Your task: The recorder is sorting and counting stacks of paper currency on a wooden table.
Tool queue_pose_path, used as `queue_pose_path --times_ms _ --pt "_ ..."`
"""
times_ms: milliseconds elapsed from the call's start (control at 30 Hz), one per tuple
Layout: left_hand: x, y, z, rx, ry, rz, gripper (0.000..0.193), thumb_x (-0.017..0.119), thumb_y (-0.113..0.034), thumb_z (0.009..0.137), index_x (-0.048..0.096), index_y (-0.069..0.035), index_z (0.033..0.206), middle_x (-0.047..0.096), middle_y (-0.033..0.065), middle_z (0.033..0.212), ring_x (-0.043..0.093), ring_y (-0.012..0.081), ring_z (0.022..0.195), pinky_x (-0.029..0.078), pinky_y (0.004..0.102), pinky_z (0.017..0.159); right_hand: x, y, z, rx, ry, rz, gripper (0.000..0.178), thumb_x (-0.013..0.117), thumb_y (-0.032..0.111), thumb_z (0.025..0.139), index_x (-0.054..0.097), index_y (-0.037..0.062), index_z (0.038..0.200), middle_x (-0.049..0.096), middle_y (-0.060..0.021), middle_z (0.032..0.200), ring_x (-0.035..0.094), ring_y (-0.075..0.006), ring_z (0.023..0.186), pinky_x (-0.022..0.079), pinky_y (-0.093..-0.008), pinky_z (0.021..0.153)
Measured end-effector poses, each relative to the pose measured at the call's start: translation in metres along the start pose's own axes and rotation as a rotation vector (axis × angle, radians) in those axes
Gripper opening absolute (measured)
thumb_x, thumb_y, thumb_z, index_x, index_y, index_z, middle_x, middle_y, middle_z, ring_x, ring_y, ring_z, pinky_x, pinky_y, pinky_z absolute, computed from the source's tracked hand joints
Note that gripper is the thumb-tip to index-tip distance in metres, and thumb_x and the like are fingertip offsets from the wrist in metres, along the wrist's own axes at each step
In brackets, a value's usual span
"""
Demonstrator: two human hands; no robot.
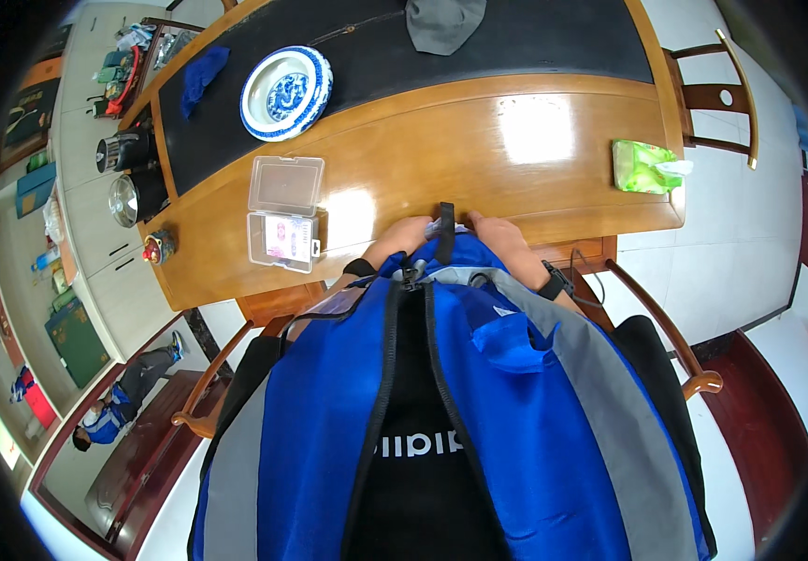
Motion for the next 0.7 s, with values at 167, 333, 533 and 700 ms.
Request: queue_pose_path --times_ms 167,333,533,700 --pt "-0.006 -0.001 0.014 -0.064 0.244 0.011 0.025 0.057 -0.021 0.071 0.060 -0.002 0.087 0.061 0.0204 0.084 0.058 0.0348 0.079 0.045 0.0402 0.067 0.003 -0.012 -0.011 -0.032 -0.098 0.283 0.030 0.047 0.024 0.082 0.052 0.0046 0.104 0.058 -0.0219 0.095 0.055 -0.0359 0.090 0.044 -0.0414 0.077" --pt "-0.032 -0.006 0.009 0.015 0.211 -0.031 0.027 0.066 -0.026 0.065 0.064 -0.003 0.080 0.063 0.0178 0.078 0.061 0.0282 0.076 0.046 0.0351 0.065 0.004 -0.033 -0.019 -0.056 -0.182 0.349 0.028 0.050 0.023 0.081 0.055 0.0036 0.100 0.060 -0.0191 0.094 0.056 -0.0352 0.089 0.044 -0.0398 0.077" --pt "-0.085 0.026 -0.006 -0.120 0.001 -1.035 0.034 0.067 -0.006 0.071 0.056 0.004 0.101 0.062 0.0098 0.092 0.061 0.0180 0.080 0.049 0.0282 0.069 -0.001 -0.057 -0.039 0.061 -0.314 0.550 0.028 0.052 0.023 0.082 0.055 0.0003 0.099 0.061 -0.0165 0.086 0.058 -0.0268 0.079 0.045 -0.0336 0.072" --pt "-0.118 0.048 -0.047 -0.023 -0.338 -1.367 0.041 0.061 -0.005 0.075 0.047 0.003 0.113 0.058 0.0118 0.102 0.058 0.0207 0.090 0.047 0.0338 0.081 -0.025 -0.028 -0.045 0.000 -0.318 0.626 0.028 0.052 0.020 0.083 0.055 -0.0009 0.100 0.061 -0.0136 0.081 0.057 -0.0197 0.072 0.046 -0.0295 0.067"
Point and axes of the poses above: each hand's wrist, its own z-axis towards the middle knuckle, its own x-axis out of the palm, y = z × x, the point moved 3 cm from there along z, towards the middle knuckle
